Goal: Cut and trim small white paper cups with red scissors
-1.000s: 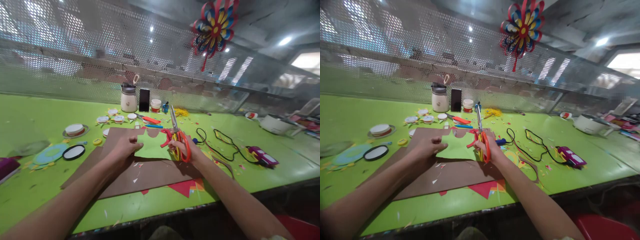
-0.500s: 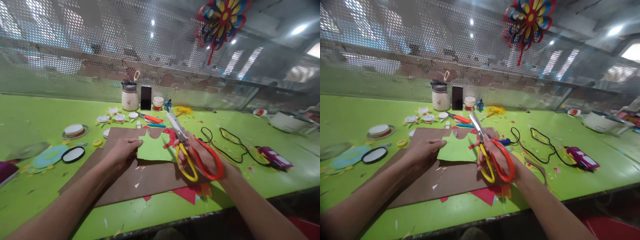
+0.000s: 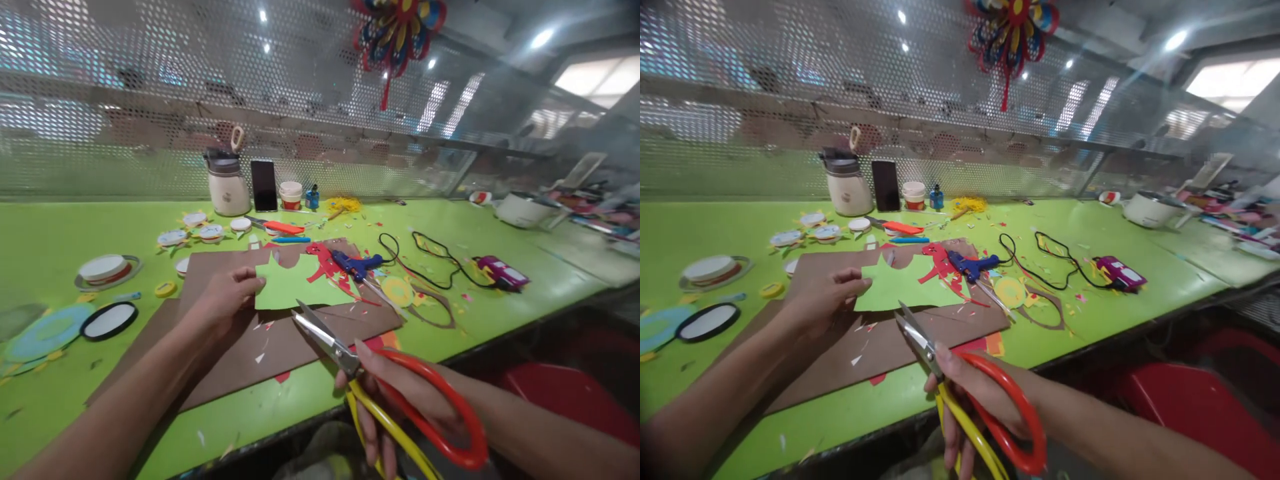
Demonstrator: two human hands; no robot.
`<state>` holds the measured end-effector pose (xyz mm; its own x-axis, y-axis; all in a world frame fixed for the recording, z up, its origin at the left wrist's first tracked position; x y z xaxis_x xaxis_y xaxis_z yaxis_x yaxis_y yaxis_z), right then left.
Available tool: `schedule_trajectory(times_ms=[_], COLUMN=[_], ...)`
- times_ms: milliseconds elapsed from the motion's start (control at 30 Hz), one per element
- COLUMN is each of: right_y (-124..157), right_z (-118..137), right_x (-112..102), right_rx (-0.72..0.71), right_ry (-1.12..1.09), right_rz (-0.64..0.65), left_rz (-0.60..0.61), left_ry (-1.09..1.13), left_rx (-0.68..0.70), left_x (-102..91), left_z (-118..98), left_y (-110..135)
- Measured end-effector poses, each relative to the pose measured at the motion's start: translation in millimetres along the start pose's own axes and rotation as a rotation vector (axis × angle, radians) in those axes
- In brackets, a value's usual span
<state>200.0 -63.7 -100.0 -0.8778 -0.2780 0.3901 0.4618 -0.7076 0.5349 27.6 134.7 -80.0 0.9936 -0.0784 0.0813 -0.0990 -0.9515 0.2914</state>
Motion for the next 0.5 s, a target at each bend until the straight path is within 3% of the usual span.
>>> schedule_trajectory(times_ms=[167,233,333,500], right_y=[21,32,44,31], right_z=[23,47,69,32], right_x=[-10,-23,-43,-40], right_rx=[-0.033,-0.135,-0.286,-0.132], right_ry=[0.204,0.413,0.42,0.137], right_rz=[-0.106,-0.215,-0.341,-0.195], left_rz=[0.018,0.018,0.018,0.037], left_ry=[0.008,0.023,0.056,0.119], left_rx=[0.044,0.056,0.064,0.046], left_x=[-2.1,-3.3,-4.3,1.0], left_z=[0,0,1,3], left_y=[-5,-5,-3,3])
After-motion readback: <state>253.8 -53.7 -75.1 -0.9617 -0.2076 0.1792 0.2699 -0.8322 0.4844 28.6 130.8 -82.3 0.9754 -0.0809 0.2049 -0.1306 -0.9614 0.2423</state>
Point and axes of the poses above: each hand's wrist, its own y-axis away from the middle knuckle, its own x-axis out of the palm, z = x × y, the point moved 9 cm from there along -y, towards the middle knuckle, and after that the axes turned 1 degree about y, right-handed, at the moved point
